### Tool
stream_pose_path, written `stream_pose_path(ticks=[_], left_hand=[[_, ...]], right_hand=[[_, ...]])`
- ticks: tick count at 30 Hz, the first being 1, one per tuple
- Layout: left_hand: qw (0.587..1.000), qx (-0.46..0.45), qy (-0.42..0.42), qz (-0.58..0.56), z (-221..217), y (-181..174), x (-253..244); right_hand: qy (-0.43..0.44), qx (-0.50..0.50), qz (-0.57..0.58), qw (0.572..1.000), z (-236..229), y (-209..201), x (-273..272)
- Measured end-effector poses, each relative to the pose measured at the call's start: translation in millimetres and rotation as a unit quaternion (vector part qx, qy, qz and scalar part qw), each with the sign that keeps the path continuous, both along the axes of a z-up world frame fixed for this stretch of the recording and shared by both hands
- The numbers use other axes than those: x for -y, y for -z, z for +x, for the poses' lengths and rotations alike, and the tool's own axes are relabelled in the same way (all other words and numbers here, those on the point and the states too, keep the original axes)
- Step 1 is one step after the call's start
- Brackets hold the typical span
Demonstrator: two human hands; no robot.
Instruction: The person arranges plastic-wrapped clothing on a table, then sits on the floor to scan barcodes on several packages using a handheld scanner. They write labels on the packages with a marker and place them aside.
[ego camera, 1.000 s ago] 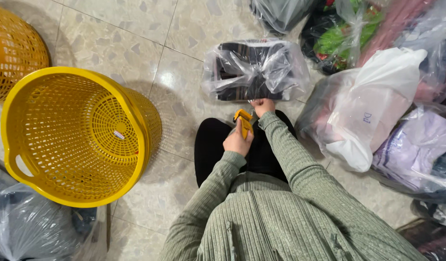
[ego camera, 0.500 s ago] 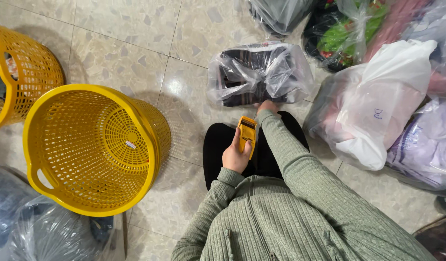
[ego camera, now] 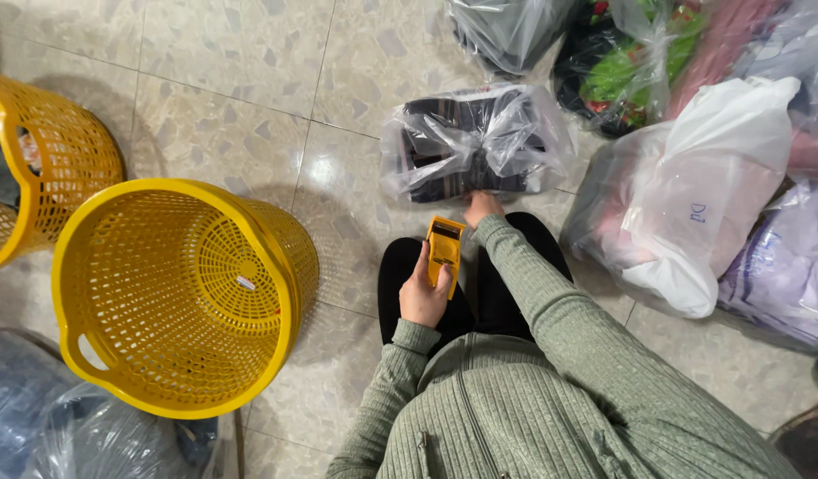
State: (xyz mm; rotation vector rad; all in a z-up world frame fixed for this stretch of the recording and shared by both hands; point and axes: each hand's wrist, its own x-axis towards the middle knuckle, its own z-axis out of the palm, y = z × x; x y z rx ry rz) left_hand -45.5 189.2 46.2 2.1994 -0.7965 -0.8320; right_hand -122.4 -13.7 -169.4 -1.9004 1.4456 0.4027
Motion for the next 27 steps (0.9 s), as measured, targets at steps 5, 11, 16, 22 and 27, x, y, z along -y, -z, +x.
stream_pose_path(ticks=[5, 11, 16, 22, 27], left_hand=[[1.0, -0.011, 0.014, -0.01, 2.1, 3.4, 0.5], [0.999, -0.014, 0.036, 0.007, 3.4, -0.5, 5.2], [0.994, -0.036, 0.066, -0.077, 4.4, -15.9, 17.7], [0.966, -0.189, 0.028, -0.174, -1.7, -25.0, 49.4], [0.944, -0.223, -0.003, -0.243, -6.8, -31.3, 74.4]], right_hand=[[-0.02, -0.041, 0.091, 0.995, 1.2, -29.1, 2.1], [-0.154, 0.007, -0.079, 0.985, -7.5, -11.6, -6.6], [0.05, 0.114, -0.01, 0.992, -54.4, -3.1, -17.6], [0.249, 0.185, -0.059, 0.949, -135.3, 2.7, 2.9], [0.354, 0.163, -0.078, 0.918, -159.5, 37.0, 32.7]])
